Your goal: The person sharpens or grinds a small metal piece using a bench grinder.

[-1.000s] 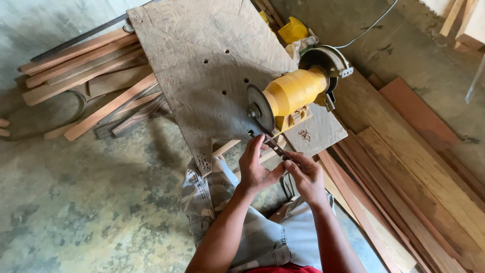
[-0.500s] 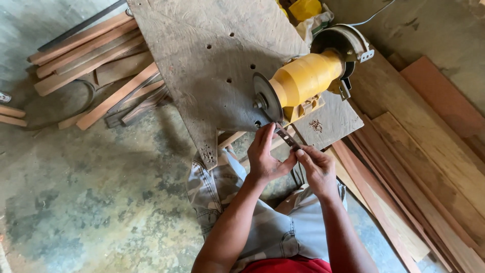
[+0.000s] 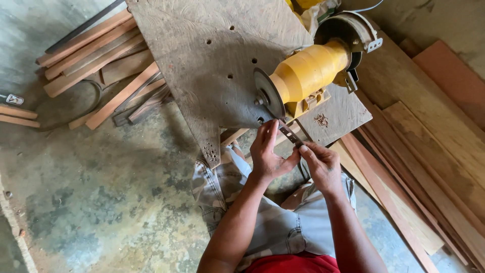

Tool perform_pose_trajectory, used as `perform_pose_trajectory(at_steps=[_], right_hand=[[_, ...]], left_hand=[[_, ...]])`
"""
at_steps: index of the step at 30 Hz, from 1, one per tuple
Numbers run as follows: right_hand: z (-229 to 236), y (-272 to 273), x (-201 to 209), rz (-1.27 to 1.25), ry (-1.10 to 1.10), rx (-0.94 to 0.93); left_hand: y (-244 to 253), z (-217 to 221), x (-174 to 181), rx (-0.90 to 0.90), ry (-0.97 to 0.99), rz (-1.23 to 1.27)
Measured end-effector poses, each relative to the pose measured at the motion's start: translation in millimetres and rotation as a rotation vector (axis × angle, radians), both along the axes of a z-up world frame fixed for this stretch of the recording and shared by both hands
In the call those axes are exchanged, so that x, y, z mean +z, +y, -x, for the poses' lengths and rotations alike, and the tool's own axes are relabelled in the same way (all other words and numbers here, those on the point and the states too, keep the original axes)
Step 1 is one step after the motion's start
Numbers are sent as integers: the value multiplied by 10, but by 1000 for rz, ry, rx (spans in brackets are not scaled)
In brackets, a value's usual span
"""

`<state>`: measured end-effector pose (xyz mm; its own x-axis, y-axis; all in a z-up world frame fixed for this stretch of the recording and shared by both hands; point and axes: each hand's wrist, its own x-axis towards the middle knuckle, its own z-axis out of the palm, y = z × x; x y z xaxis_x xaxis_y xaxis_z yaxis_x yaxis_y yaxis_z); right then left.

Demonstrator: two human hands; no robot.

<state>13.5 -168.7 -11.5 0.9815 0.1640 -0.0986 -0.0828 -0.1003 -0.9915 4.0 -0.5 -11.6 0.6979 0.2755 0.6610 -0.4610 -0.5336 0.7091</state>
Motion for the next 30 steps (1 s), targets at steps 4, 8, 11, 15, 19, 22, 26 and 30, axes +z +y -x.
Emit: perform_pose_trajectory(at_steps=[4, 8, 11, 15, 19, 22, 26, 30], right_hand=[[-22, -3, -68, -17, -2, 9], [-41, 5, -120, -2, 9, 8], [-47, 31, -71, 7, 12, 10], [-39, -18, -174, 1, 40, -11], [-28, -31, -141, -27, 2, 20], [-30, -30, -154, -6, 33, 1], [-24, -18, -88, -2, 9, 17], [-18, -23, -91, -5, 5, 7]], left_hand=[[15, 1, 8, -6, 24, -17], [15, 0, 20, 9, 79, 15], [23, -6, 31, 15, 72, 17], [6, -6, 63, 3, 55, 16], [1, 8, 54, 0, 67, -4], [8, -1, 45, -9, 43, -14], [-2, 1, 70, 3, 69, -29], [-12, 5, 81, 9, 62, -34]])
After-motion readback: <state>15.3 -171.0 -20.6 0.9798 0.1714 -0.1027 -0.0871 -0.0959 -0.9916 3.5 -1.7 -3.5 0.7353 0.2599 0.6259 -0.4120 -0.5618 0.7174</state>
